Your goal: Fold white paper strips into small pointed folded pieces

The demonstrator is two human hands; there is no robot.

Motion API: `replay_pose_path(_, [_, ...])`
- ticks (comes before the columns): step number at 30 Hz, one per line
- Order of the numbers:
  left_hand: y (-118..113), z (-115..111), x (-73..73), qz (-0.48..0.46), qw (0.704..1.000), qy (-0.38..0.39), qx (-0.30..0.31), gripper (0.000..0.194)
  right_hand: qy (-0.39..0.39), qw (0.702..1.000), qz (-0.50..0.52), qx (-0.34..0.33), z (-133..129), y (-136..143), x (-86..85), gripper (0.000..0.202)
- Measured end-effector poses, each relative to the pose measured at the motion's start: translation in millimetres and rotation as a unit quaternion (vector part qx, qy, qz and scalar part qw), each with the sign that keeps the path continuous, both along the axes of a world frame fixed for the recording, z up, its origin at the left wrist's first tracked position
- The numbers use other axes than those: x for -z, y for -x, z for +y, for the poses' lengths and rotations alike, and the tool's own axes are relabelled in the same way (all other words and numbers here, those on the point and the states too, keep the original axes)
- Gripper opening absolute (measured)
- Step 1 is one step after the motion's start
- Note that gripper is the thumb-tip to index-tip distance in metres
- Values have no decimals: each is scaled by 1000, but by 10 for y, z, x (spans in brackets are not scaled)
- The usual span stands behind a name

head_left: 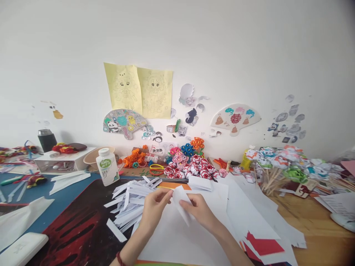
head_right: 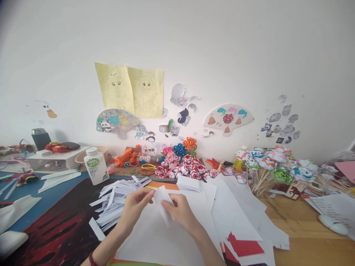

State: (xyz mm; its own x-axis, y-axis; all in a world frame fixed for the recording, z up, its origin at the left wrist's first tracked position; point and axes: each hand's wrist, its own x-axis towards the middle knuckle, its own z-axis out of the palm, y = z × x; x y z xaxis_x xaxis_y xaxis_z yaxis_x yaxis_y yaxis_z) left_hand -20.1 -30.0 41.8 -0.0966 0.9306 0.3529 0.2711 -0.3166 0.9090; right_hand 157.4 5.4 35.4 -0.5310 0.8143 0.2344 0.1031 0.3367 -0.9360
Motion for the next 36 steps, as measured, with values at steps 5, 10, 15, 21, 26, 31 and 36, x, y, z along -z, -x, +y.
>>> replay_pose_path(5, [14, 22, -57, -54, 994, 64, 68, 36, -10, 1000, -6, 11, -20, -26, -24, 32])
replay_pose_path(10, [-4, 15, -29, -79, 989, 96, 75, 35, -19, 999, -27, 27, -31, -32, -41, 30])
replay_pose_path(15, [-9, 18, -17, -91, 988, 107, 62, 30, -23, 999, -31, 23, -45, -20, -75, 31])
replay_pose_path(21, [4, 39, -12, -95, 987, 116, 62, 30, -12, 999, -33, 14, -70, -10, -78, 31])
replay_pose_path(26, [15, 50, 17, -81, 989, 110, 61, 31, -15, 999, -38, 22, -81, -12, -90, 31])
replay_pose_path(31, [16, 49, 17, -78, 989, 114, 62, 33, -18, 998, -40, 41, -76, -5, -109, 34])
replay_pose_path(36, [1, 27, -19, -102, 982, 128, 92, 32, -27, 997, -42, 57, -59, -7, -104, 38])
